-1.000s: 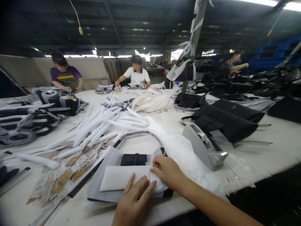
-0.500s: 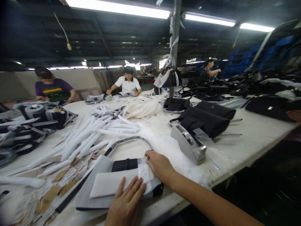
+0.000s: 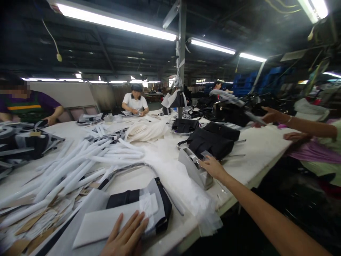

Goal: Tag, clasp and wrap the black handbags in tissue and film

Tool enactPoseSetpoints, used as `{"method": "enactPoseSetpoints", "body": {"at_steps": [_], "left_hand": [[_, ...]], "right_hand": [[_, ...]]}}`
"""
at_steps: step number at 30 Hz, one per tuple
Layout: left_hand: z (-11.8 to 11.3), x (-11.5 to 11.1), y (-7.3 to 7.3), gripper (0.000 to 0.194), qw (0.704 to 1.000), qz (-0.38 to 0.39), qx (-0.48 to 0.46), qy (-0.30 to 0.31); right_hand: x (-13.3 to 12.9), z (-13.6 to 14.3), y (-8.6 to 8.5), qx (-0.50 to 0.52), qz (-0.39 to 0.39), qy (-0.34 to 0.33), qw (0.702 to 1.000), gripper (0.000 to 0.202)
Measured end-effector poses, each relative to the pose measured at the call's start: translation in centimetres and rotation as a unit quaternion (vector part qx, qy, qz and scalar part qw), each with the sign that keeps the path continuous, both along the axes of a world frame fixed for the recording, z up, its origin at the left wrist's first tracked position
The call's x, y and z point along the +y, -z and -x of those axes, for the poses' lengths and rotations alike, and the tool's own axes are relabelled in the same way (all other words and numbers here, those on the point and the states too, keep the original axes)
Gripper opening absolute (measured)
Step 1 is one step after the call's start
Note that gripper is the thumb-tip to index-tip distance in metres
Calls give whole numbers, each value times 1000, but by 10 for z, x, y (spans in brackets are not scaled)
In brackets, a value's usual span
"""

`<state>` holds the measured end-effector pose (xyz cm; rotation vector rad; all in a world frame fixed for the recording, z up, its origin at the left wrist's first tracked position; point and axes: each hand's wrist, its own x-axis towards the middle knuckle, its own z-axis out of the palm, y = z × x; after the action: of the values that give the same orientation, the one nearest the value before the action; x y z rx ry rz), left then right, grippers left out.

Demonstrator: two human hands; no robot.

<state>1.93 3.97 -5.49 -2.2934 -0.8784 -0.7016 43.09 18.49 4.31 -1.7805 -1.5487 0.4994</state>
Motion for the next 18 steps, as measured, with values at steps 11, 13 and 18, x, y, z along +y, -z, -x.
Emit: {"method": "enactPoseSetpoints", "body": {"at_steps": [11,13,18], "left_hand": [[4,4,5,47,999,-30,39,4],[5,4,4,47,998,-32,55,4],[6,4,3,43,996,-47,77,7]], "right_hand": [[-41,-4,-28,276,-7,-51,960,53],[-61,-10,-34,303,-12,-56,951,49],[-102,-22,-20,355,54,-26,933,43]]}}
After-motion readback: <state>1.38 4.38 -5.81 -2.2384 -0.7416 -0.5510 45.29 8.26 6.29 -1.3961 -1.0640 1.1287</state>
